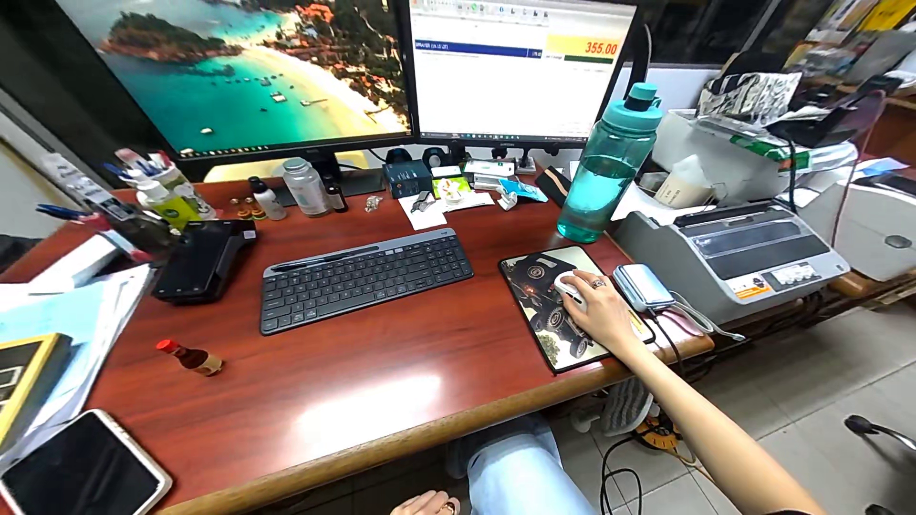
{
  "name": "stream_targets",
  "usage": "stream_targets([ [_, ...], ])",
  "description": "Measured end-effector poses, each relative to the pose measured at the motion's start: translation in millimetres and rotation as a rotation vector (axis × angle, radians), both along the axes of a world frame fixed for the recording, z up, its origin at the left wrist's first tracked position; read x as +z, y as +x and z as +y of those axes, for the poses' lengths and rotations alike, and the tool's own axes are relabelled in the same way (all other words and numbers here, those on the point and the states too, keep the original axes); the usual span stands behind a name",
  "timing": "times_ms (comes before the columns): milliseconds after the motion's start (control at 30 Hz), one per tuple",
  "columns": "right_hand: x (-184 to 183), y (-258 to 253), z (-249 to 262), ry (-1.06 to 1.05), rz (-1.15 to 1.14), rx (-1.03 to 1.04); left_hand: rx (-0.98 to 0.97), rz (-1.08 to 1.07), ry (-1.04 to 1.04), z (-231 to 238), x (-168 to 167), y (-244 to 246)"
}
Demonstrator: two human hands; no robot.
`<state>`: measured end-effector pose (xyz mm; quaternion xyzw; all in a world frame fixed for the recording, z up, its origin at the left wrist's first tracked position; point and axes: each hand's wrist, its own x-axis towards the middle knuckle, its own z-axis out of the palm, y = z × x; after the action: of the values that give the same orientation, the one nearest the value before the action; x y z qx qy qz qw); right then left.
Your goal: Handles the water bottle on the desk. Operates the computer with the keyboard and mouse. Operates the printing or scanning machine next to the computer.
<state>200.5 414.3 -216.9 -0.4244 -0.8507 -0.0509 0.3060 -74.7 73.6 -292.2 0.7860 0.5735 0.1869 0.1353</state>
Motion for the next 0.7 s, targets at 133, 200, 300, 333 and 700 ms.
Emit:
stream_targets([
  [133, 0.0, 0.2, 0.8, -0.015, -0.003, 0.003, 0.014, 0.016, -0.016, -0.8, 6.2, 1.7],
  [200, -0.5, 0.4, 1.1, -0.005, -0.002, 0.005, 0.013, 0.017, -0.010, -0.9, 6.2, 1.7],
  [300, 0.9, -0.4, -0.3, -0.003, -0.008, 0.002, 0.008, 0.025, -0.012, -0.6, 6.1, 1.3],
  [333, 1.3, -0.5, -0.4, -0.002, -0.010, 0.003, 0.007, 0.026, -0.015, -0.7, 6.3, 1.2],
  [700, 1.8, -1.7, -0.5, 0.000, 0.007, 0.004, 0.011, 0.031, 0.002, -0.4, 5.5, 0.7],
])
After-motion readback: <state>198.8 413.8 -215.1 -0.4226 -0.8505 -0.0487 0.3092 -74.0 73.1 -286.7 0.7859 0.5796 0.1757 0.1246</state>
